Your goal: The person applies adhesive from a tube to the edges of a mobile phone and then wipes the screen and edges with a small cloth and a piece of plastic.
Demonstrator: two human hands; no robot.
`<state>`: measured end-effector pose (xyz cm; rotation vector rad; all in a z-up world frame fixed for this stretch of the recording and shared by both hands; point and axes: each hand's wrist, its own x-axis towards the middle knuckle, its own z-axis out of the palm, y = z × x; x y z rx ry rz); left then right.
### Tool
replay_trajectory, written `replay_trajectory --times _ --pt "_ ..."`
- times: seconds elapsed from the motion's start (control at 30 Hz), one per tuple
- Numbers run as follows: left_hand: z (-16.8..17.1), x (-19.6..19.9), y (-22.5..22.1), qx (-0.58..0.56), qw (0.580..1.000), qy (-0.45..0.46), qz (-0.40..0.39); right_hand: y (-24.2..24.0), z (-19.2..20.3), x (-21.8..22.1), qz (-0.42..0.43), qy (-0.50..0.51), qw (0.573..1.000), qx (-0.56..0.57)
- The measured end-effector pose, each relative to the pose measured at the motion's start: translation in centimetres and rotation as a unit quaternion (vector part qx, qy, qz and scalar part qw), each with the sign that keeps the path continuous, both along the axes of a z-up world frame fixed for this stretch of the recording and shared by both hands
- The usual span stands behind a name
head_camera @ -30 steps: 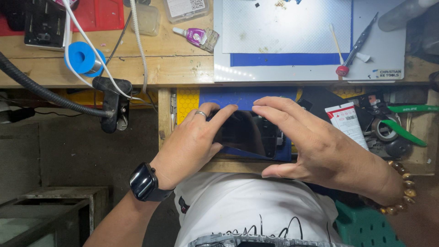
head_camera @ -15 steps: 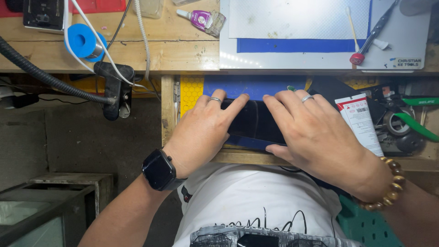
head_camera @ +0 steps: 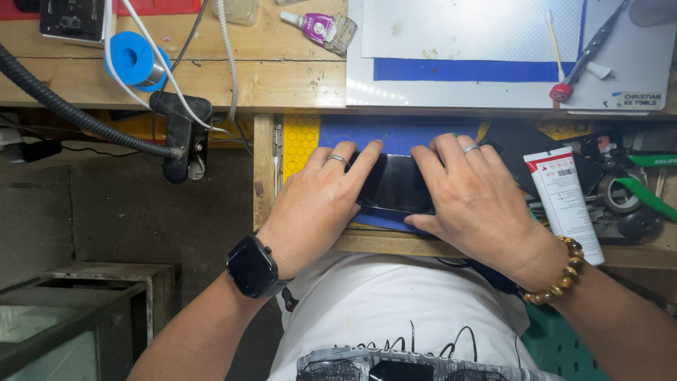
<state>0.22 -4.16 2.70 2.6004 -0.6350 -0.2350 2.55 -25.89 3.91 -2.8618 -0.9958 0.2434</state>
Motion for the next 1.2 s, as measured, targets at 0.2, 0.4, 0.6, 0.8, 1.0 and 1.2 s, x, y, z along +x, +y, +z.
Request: replay_trajectory --times 0.2,0.4,0.6,0.8,1.0,1.2 --pt "-0.3 -0.1 0.0 -0.004 1.000 -0.008 0.003 0.5 -0.6 -0.3 -0.004 -0.020 0.999 0.027" --pt "-0.4 -0.2 0.2 -0.012 1.000 -0.016 0.000 1.1 -1.4 -0.3 0.008 -0.052 0.997 0.059" --pt "-0.4 -0.2 0.3 -0.015 1.000 -0.021 0.000 1.9 -1.8 0.0 0.005 -0.022 0.999 0.035" --pt "-0.3 -0.2 0.4 -0.027 1.000 -0.006 0.004 2.3 -1.6 0.2 0.003 -0.017 0.999 0.036" --pt "-0.7 -0.3 0.5 -0.033 0.999 -0.037 0.004 2.3 -1.5 0.4 0.006 0.006 0.999 0.048" --pt "-1.0 -0.5 1.0 -0.037 0.998 -0.054 0.004 2.1 -1.6 0.6 0.023 -0.003 0.998 0.057"
